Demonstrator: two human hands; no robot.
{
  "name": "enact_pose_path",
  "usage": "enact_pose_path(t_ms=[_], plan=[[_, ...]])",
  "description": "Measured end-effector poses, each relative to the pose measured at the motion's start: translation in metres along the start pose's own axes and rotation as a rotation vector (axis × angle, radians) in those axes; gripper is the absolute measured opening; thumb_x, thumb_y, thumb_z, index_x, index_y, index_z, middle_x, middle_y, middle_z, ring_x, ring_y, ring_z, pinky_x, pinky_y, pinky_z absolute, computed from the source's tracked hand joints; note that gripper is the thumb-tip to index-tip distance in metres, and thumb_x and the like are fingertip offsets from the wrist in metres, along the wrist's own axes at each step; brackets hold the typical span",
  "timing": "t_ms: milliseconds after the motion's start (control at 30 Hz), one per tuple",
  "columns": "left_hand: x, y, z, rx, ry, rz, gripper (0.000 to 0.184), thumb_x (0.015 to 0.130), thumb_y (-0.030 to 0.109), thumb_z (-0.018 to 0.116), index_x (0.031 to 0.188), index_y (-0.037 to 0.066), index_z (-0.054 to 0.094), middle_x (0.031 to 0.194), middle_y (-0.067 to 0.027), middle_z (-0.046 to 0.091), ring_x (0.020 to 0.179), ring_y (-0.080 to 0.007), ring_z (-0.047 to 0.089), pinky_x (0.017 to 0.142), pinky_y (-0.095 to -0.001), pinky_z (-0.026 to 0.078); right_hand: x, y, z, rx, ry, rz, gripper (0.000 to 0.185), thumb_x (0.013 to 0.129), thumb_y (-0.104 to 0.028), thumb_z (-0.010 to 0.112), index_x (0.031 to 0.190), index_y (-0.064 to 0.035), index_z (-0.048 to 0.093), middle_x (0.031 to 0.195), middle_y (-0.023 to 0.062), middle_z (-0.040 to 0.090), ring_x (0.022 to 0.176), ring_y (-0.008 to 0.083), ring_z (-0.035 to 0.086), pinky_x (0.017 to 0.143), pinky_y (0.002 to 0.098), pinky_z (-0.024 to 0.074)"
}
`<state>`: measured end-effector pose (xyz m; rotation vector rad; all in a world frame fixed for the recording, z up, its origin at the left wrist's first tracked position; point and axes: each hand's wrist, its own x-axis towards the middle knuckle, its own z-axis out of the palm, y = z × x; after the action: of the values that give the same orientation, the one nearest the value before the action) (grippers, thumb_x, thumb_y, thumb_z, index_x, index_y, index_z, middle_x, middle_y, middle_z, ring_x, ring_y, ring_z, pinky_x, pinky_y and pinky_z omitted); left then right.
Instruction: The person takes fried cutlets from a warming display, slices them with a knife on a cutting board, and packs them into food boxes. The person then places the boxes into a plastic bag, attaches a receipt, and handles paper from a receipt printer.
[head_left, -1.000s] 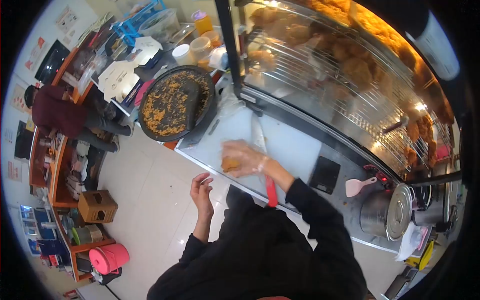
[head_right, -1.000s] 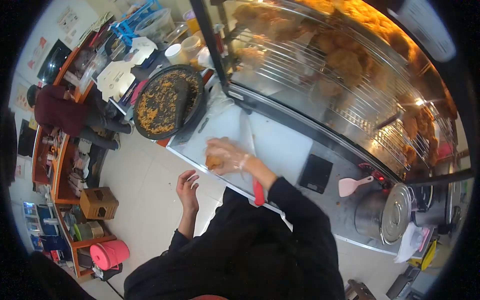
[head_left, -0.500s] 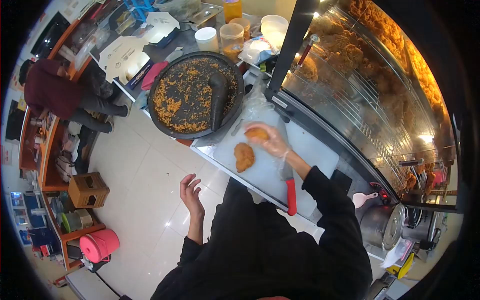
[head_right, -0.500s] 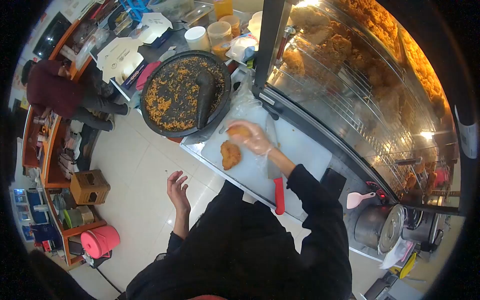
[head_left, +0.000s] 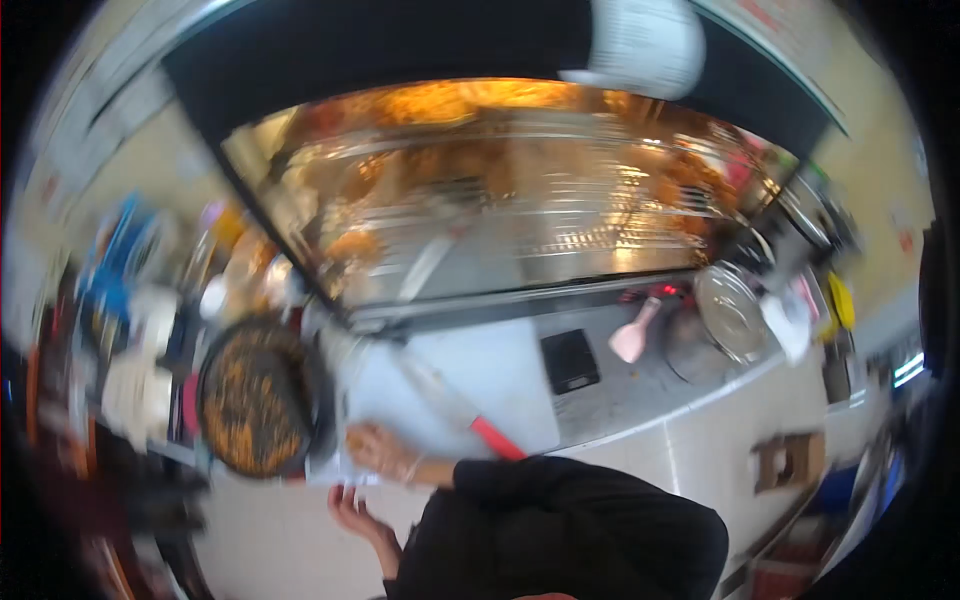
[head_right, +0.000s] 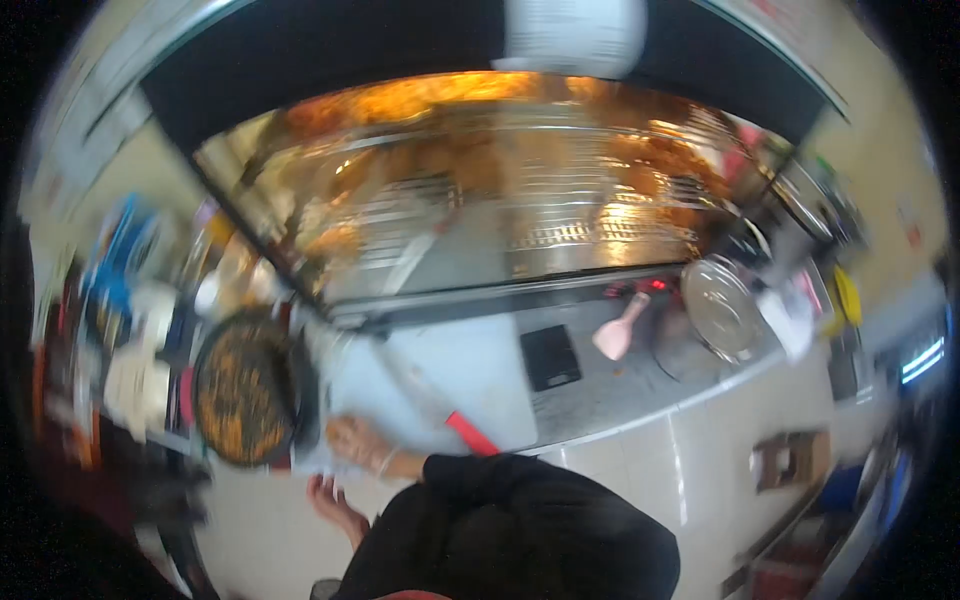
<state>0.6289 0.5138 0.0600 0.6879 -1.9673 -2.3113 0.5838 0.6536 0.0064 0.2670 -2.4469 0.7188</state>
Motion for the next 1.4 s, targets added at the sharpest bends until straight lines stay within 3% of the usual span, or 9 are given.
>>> enact_pose_path(t_ms=[167, 233, 367, 467, 600, 767, 1000, 1100, 1400], plan=[[-0.001, 0.007, 0.014, 0.041, 0.010, 0.112, 0.038, 0.087, 0.027, 0.049, 0.122, 0.013, 0.053, 0.123, -0.0031, 0.054, 0.114, -0.0203, 0.049, 0.098, -0.0465, 0.029, 0.007, 0.029, -0.122, 0.611, 0.170, 0.301, 0.051, 0.069, 0.001, 0.070, 0.116, -0.0122, 0.056, 0.126, 0.0135, 0.050, 0.134, 0.0332, 0.039, 0.107, 0.0415, 0.0354], [0.004, 0.002, 0.018, 0.064, 0.032, 0.136, 0.039, 0.088, 0.029, 0.048, 0.123, 0.013, 0.053, 0.127, -0.0042, 0.054, 0.118, -0.0237, 0.049, 0.100, -0.0473, 0.028, -0.006, 0.054, -0.209, 0.535, 0.587, 0.345, 0.047, 0.071, -0.002, 0.071, 0.116, -0.0123, 0.059, 0.124, 0.0120, 0.055, 0.132, 0.0318, 0.042, 0.108, 0.0425, 0.0351], [-0.032, 0.006, 0.050, 0.059, 0.047, 0.105, 0.034, 0.086, 0.023, 0.048, 0.118, 0.014, 0.054, 0.122, -0.0022, 0.055, 0.116, -0.0201, 0.049, 0.099, -0.0449, 0.029, -0.029, 0.096, -0.473, -0.097, 0.972, 0.494, 0.046, 0.079, -0.021, 0.073, 0.121, -0.0065, 0.059, 0.129, 0.0142, 0.054, 0.128, 0.0312, 0.046, 0.108, 0.0421, 0.0350], [-0.051, -0.010, 0.065, 0.108, 0.005, 0.083, 0.032, 0.086, 0.019, 0.048, 0.118, 0.013, 0.054, 0.120, -0.0010, 0.055, 0.113, -0.0177, 0.050, 0.097, -0.0423, 0.030, -0.032, 0.162, -0.621, -0.810, 1.147, 0.281, 0.042, 0.073, -0.005, 0.073, 0.113, -0.0065, 0.059, 0.119, 0.0185, 0.057, 0.122, 0.0363, 0.050, 0.105, 0.0435, 0.0392], [-0.086, -0.017, 0.081, 0.189, -0.006, 0.056, 0.032, 0.088, 0.017, 0.047, 0.118, 0.013, 0.055, 0.119, -0.0008, 0.054, 0.111, -0.0161, 0.051, 0.094, -0.0383, 0.031, 0.006, 0.240, -0.745, -0.753, 1.029, 0.657, 0.037, 0.081, -0.021, 0.066, 0.114, -0.0040, 0.061, 0.115, 0.0183, 0.062, 0.114, 0.0360, 0.057, 0.100, 0.0424, 0.0432], [-0.099, -0.046, 0.076, 0.269, 0.012, 0.099, 0.037, 0.085, 0.020, 0.045, 0.120, 0.016, 0.056, 0.124, -0.0006, 0.057, 0.109, -0.0192, 0.056, 0.085, -0.0419, 0.035, 0.029, 0.299, -0.793, -0.951, 0.582, 0.993, 0.048, 0.088, -0.033, 0.049, 0.127, -0.0066, 0.051, 0.131, 0.0153, 0.049, 0.125, 0.0339, 0.047, 0.107, 0.0422, 0.0346], [-0.107, -0.053, 0.062, 0.288, 0.059, 0.147, 0.037, 0.086, 0.019, 0.045, 0.121, 0.018, 0.058, 0.126, -0.0003, 0.058, 0.109, -0.0198, 0.058, 0.076, -0.0399, 0.035, 0.033, 0.273, -0.756, -1.283, 0.376, 0.948, 0.065, 0.098, -0.051, 0.026, 0.147, -0.0101, 0.038, 0.154, 0.0109, 0.032, 0.140, 0.0309, 0.032, 0.118, 0.0420, 0.0227], [-0.110, -0.046, 0.070, 0.242, 0.047, 0.153, 0.038, 0.084, 0.017, 0.047, 0.121, 0.017, 0.058, 0.126, 0.0001, 0.058, 0.107, -0.0191, 0.057, 0.078, -0.0395, 0.035, 0.039, 0.298, -0.743, -0.962, 0.090, 0.919, 0.066, 0.097, -0.053, 0.029, 0.147, -0.0104, 0.037, 0.154, 0.0107, 0.032, 0.140, 0.0299, 0.033, 0.118, 0.0443, 0.0233], [-0.151, -0.016, 0.113, 0.266, -0.132, 0.258, 0.035, 0.085, 0.009, 0.042, 0.117, 0.008, 0.056, 0.116, -0.0034, 0.056, 0.100, -0.0158, 0.052, 0.084, -0.0313, 0.037, 0.053, 0.309, -0.769, -0.944, 0.082, 0.865, 0.066, 0.097, -0.053, 0.031, 0.146, -0.0098, 0.037, 0.154, 0.0108, 0.033, 0.140, 0.0299, 0.033, 0.117, 0.0437, 0.0242]])
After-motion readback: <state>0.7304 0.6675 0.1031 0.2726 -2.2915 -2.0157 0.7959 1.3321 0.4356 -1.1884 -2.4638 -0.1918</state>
